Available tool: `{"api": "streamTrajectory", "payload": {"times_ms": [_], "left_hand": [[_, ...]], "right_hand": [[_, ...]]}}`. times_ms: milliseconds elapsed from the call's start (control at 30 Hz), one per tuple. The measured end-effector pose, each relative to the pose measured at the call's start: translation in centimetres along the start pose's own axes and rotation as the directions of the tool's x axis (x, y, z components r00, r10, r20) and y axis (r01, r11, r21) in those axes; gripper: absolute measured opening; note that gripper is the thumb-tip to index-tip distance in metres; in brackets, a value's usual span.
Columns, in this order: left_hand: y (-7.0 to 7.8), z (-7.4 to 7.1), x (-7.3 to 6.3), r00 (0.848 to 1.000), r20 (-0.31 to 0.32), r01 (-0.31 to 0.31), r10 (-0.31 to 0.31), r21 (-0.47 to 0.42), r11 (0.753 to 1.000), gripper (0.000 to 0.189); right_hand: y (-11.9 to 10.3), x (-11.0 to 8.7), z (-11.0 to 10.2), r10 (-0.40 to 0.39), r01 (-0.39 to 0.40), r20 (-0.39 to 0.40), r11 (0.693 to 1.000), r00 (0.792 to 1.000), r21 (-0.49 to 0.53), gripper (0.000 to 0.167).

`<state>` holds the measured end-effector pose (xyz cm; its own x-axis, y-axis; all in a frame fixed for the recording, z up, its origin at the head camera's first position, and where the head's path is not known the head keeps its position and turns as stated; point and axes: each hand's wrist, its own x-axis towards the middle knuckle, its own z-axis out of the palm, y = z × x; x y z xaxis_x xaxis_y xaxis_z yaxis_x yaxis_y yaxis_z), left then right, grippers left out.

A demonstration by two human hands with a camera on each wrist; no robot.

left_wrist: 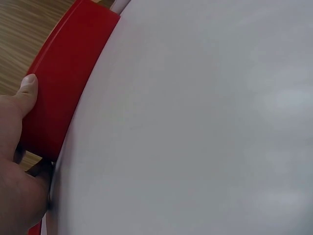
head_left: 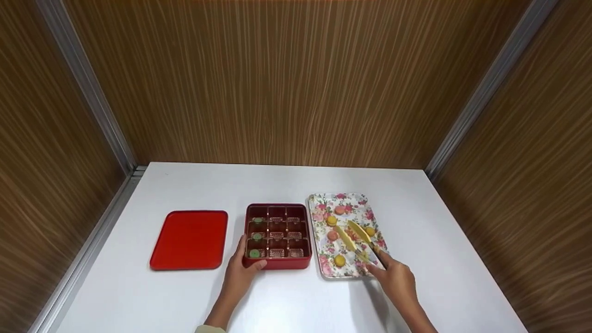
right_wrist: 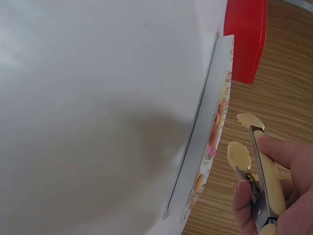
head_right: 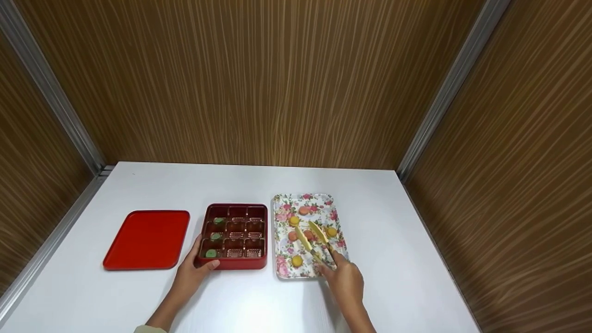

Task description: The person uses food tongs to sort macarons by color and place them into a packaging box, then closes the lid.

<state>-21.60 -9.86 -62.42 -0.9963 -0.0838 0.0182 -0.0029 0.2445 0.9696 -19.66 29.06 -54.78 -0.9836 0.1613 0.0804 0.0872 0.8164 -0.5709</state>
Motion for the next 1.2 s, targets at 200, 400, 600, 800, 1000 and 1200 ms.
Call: {"api": "streamTrajectory", "payload": {"times_ms": [200,400,600,800,1000,1200], "left_hand": [[0.2,0.0,-0.1,1.0,0.009,0.002,-0.002,-0.018,1.0,0.101],[0.1,0.1,-0.1,1.0,0.001,-0.005,0.005,-0.018,1.0,0.1],[0.1,0.0,-0.2,1.0,-0.005,-0.019,0.019,-0.013,1.0,0.1],[0.2,-0.1,-0.1,1.0,-0.003,-0.014,0.014,-0.008,1.0,0.1],[0.2,-0.1,-0.1,1.0,-0.001,-0.008,0.008,-0.004,1.0,0.1],[0.0,-0.1,-0.1,1.0,-0.003,-0.013,0.013,-0.017,1.0,0.1]], "right_hand": [[0.9,0.2,0.2,0.033,-0.032,0.022,0.999,0.999,-0.006,0.059],[1.4,0.2,0.7,0.017,-0.017,0.004,1.0,1.0,-0.01,0.058],[1.7,0.2,1.1,0.0,0.0,0.009,1.0,1.0,-0.004,0.058],[1.6,0.3,1.3,0.002,-0.002,0.01,1.0,1.0,-0.006,0.055],[1.7,0.4,1.6,0.013,-0.013,0.009,1.0,1.0,-0.008,0.052],[1.8,0.2,1.7,0.02,-0.02,0.001,1.0,1.0,-0.012,0.053]]}}
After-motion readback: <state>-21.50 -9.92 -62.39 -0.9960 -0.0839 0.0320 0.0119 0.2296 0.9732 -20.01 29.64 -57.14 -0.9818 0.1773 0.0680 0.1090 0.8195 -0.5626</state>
